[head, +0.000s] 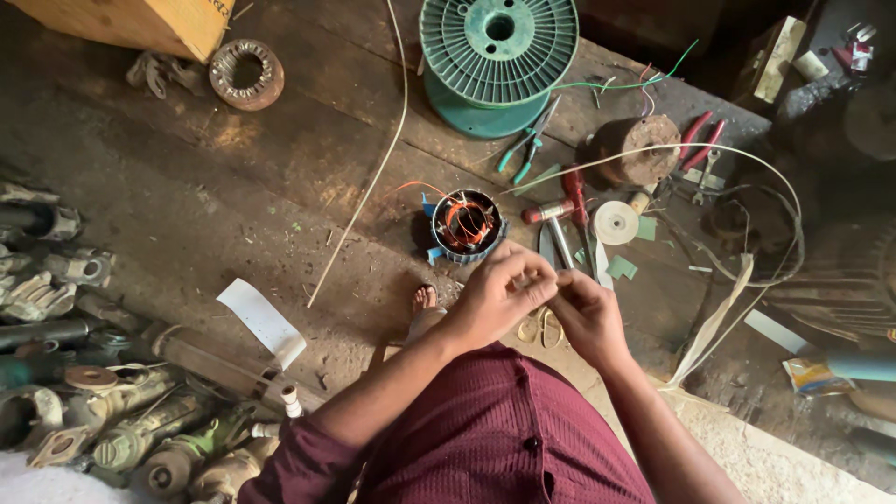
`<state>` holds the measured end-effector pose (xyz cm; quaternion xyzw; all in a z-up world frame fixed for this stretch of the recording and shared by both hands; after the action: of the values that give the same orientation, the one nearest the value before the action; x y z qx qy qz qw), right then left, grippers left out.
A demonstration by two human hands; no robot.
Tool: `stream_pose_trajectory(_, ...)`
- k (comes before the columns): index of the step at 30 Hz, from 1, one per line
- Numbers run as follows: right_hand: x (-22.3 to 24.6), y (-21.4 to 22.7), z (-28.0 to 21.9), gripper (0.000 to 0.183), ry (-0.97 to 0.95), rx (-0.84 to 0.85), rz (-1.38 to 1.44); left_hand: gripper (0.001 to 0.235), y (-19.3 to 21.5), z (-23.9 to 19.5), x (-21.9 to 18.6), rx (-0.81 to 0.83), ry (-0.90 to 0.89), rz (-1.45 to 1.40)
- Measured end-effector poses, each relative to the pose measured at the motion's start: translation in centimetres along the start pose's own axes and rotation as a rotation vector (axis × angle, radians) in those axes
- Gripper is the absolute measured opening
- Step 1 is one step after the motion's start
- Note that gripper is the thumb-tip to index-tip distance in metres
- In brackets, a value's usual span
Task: The person works on a small electrical motor stator, stripping and twisting copper wires, and using pliers and shears to cut and adjust the windings. The person repeatedly manipulates the wires and tools on a cluttered workbench.
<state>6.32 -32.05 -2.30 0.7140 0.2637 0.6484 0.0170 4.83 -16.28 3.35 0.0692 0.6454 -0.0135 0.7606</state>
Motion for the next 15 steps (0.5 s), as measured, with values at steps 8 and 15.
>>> stream_pose_trajectory(8, 6.8, -2.4, 5.5, 0.029, 0.416, -0.205, -0.538, 0.028, 6.3, 4.9, 4.7, -0.021, 0.04, -0.274)
stream_pose_trajectory(15, 8.0, -5.1, 7.4, 0.026, 0.474, -0.248, -0.692, 0.017, 8.3, 6.5, 5.0, 0.009, -0.198, 0.473)
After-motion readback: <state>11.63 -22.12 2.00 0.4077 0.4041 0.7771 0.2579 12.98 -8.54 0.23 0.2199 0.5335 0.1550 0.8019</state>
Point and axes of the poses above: each hand's wrist, its own z-axis towards the middle knuckle, its own y-axis out of the back of the hand, x = y × z, the point moved 9 cm from there along z, towards the middle knuckle, and after that the axes turned 5 degrees about -z, right-handed, at the moved point
